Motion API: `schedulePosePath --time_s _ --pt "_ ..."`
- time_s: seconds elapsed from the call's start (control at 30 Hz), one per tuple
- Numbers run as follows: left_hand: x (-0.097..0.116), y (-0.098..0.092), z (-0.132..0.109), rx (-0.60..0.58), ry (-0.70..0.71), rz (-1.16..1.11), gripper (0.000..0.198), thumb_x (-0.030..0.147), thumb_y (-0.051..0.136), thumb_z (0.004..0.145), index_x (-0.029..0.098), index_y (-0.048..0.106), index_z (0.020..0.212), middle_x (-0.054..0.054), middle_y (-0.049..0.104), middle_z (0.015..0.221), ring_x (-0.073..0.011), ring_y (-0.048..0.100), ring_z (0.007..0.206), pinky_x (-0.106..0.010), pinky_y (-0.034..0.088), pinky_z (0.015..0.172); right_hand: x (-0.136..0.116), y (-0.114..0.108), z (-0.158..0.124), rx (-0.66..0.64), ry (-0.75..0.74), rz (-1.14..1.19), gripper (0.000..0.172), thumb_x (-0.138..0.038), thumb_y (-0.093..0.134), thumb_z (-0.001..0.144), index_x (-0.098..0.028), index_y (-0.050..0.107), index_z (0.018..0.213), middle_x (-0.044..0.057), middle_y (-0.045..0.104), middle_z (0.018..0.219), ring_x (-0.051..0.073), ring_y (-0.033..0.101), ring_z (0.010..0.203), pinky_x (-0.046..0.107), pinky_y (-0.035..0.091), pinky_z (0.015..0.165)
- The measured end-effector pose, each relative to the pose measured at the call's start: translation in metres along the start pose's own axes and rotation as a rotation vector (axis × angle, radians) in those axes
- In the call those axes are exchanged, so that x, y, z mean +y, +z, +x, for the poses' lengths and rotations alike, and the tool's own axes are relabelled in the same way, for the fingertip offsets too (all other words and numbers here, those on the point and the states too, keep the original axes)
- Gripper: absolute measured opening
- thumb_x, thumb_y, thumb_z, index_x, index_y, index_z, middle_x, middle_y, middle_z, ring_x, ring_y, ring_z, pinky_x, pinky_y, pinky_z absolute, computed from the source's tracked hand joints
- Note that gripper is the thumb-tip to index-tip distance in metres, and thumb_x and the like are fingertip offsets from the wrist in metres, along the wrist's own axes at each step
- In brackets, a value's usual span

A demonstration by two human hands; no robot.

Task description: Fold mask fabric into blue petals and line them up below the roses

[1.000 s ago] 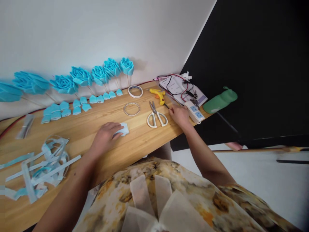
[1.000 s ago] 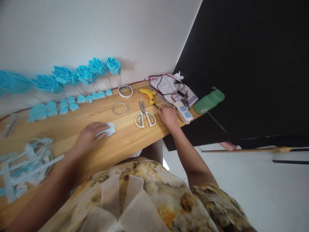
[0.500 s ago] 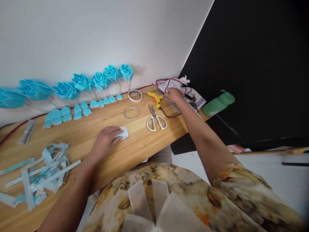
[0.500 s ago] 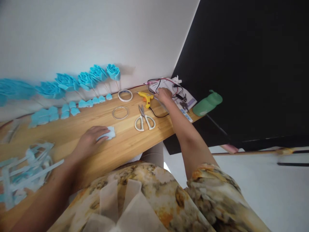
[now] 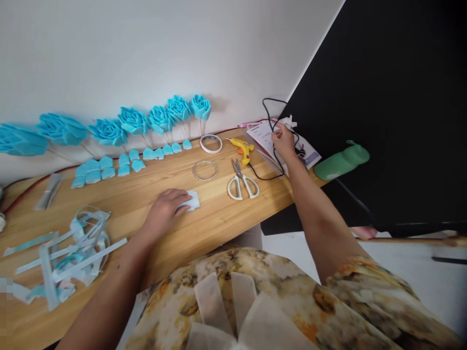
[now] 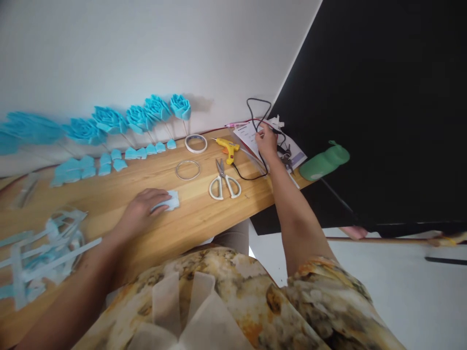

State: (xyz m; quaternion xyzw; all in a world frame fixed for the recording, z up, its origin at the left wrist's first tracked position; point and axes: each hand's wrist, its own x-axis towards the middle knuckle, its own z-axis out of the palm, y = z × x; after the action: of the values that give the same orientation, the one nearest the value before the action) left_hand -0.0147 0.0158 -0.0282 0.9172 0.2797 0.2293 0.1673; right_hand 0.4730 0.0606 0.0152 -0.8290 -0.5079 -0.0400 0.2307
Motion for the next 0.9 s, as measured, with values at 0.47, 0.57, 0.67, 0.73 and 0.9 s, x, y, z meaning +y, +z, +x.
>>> schedulePosePath --time_s 0.47,0.57,0.67,0.73,0.9 --pt "-0.002 -0.011 0.003 0.353 -0.327 -0.185 0.026 0.035 0.058 0.098 0.018 0.078 0.095 -0.010 0.080 0.103 -0.0246 0.073 0.100 -0.042 0.057 0.096 -0.100 -0.015 -0.087 -0.163 -0.411 0.199 0.035 -0.030 0.048 0.103 -0.022 0.070 0.129 0.009 0.075 0.126 0.026 0.069 0.112 0.040 0.053 0.100" --pt "-0.002 -0.013 0.004 0.416 -0.448 -0.221 0.024 0.033 0.059 0.095 0.018 0.077 0.091 -0.008 0.080 0.099 -0.0219 0.073 0.096 -0.037 0.056 0.093 -0.150 -0.006 -0.141 -0.400 -0.618 0.309 0.026 -0.029 0.053 0.102 -0.023 0.075 0.114 0.005 0.078 0.112 0.023 0.070 0.101 0.035 0.051 0.091" --pt "0.000 -0.012 0.005 0.391 -0.495 -0.255 0.023 0.032 0.060 0.093 0.017 0.077 0.092 -0.008 0.080 0.099 -0.0204 0.072 0.093 -0.033 0.056 0.088 -0.184 0.003 -0.175 -0.531 -0.784 0.344 0.020 -0.024 0.055 0.101 -0.023 0.075 0.099 0.003 0.077 0.102 0.020 0.068 0.094 0.030 0.045 0.081" --pt "0.002 -0.010 0.005 0.367 -0.525 -0.307 0.024 0.032 0.060 0.093 0.017 0.078 0.096 -0.009 0.080 0.099 -0.0194 0.072 0.088 -0.031 0.056 0.083 -0.197 0.006 -0.184 -0.583 -0.851 0.348 0.017 -0.024 0.058 0.100 -0.022 0.074 0.096 0.002 0.075 0.099 0.019 0.066 0.090 0.029 0.042 0.077" --pt "0.007 -0.009 0.005 0.309 -0.532 -0.390 0.025 0.031 0.060 0.094 0.015 0.078 0.101 -0.009 0.080 0.099 -0.0190 0.072 0.084 -0.030 0.055 0.078 -0.206 0.014 -0.192 -0.630 -0.987 0.284 0.016 -0.032 0.067 0.097 -0.024 0.073 0.109 0.005 0.074 0.112 0.025 0.063 0.105 0.033 0.044 0.083"
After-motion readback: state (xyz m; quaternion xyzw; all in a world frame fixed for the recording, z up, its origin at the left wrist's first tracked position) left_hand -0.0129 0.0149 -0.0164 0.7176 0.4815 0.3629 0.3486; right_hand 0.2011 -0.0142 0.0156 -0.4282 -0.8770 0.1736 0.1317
